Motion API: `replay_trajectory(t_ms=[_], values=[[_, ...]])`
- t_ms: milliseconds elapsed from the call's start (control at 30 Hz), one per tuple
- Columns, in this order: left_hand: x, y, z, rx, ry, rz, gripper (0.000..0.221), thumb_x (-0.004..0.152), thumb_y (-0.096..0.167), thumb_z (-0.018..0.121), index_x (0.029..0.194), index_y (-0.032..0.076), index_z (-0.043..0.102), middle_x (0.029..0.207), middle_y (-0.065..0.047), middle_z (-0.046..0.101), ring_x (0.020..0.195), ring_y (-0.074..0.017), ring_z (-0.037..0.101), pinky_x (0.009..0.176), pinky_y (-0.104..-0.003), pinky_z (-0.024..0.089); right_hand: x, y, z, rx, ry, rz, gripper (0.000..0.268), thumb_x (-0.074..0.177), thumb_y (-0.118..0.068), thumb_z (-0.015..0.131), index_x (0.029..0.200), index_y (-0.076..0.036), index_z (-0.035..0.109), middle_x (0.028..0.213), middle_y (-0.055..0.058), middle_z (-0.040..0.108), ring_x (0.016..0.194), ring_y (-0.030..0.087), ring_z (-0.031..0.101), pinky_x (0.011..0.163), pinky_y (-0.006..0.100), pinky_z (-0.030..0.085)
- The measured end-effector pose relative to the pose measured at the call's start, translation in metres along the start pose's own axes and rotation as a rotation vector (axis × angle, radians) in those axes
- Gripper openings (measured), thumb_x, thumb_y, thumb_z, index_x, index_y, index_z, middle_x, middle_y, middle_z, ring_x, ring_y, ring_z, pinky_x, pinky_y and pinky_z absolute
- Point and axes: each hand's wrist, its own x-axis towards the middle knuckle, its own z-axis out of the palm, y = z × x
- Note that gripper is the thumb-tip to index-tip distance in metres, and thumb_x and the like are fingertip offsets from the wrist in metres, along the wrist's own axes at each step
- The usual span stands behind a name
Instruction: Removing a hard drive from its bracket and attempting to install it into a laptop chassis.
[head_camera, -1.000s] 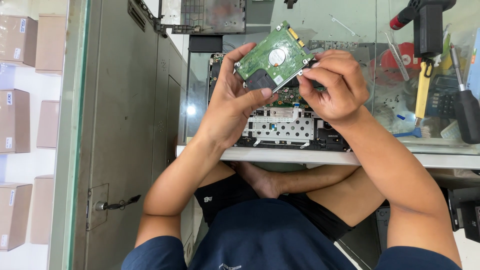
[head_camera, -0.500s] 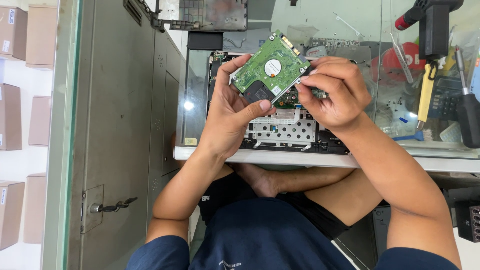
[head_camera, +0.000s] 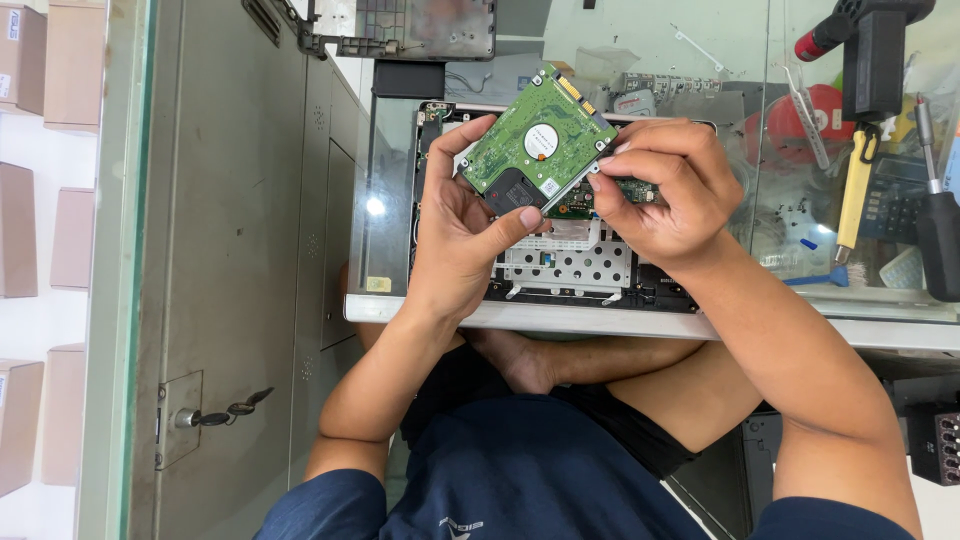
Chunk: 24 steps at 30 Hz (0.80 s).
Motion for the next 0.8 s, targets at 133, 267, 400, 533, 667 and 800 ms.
replay_trajectory(t_ms=[133,267,400,533,667,800], values=[[-0.0014,-0.0012,-0.001,0.018,-0.009,0.034,0.08,0.084,-0.017,0.072,0.149,0.009,0.035,0.138,-0.019,0.056,0.114,-0.0279,0.066,0.089,-0.037,0.064,-0.0004,0.0,0.0016,-0.007,0.006,0.004,0.014,0.093,-0.003,0.081,0.094,0.004,0.068,0.1,0.015,0.062,0.086,0.03,0.068,0.077,0.04,0.058],[-0.0013,-0.0018,-0.0023,0.028,-0.006,0.033,0.079,0.083,-0.018,0.072,0.148,0.008,0.035,0.137,-0.02,0.057,0.114,-0.0283,0.066,0.088,-0.038,0.064,0.0004,-0.0029,0.0016,0.01,-0.007,0.033,0.014,0.094,-0.003,0.08,0.094,0.004,0.068,0.1,0.015,0.061,0.086,0.029,0.067,0.077,0.04,0.059],[-0.0022,-0.0024,-0.0029,0.023,-0.011,0.046,0.079,0.084,-0.019,0.071,0.149,0.008,0.034,0.139,-0.02,0.055,0.115,-0.0272,0.065,0.089,-0.036,0.064,-0.0006,-0.0027,0.0017,0.016,-0.019,0.041,0.015,0.093,-0.002,0.081,0.094,0.004,0.067,0.101,0.015,0.061,0.087,0.029,0.067,0.078,0.04,0.058],[-0.002,-0.0014,-0.0028,-0.011,-0.013,0.02,0.082,0.083,-0.018,0.072,0.149,0.009,0.034,0.138,-0.02,0.056,0.113,-0.0281,0.067,0.083,-0.036,0.065,-0.0017,-0.0014,0.0022,0.01,-0.019,0.04,0.016,0.093,-0.004,0.081,0.094,0.004,0.067,0.1,0.015,0.061,0.086,0.028,0.066,0.078,0.04,0.059],[-0.0012,-0.0017,-0.0038,-0.023,-0.029,0.002,0.085,0.08,-0.021,0.073,0.149,0.01,0.035,0.136,-0.019,0.057,0.113,-0.0282,0.066,0.082,-0.035,0.065,-0.0037,-0.0017,0.0011,0.03,-0.027,0.086,0.017,0.09,0.002,0.084,0.094,0.003,0.067,0.101,0.015,0.061,0.088,0.029,0.066,0.079,0.039,0.056],[0.0019,-0.0045,-0.0087,-0.107,0.004,-0.077,0.082,0.08,-0.02,0.071,0.15,0.007,0.036,0.134,-0.02,0.059,0.107,-0.0254,0.066,0.078,-0.032,0.062,-0.0064,-0.0001,0.002,0.025,-0.021,0.085,0.017,0.089,0.0,0.085,0.094,0.002,0.069,0.1,0.014,0.063,0.088,0.025,0.064,0.077,0.036,0.054]])
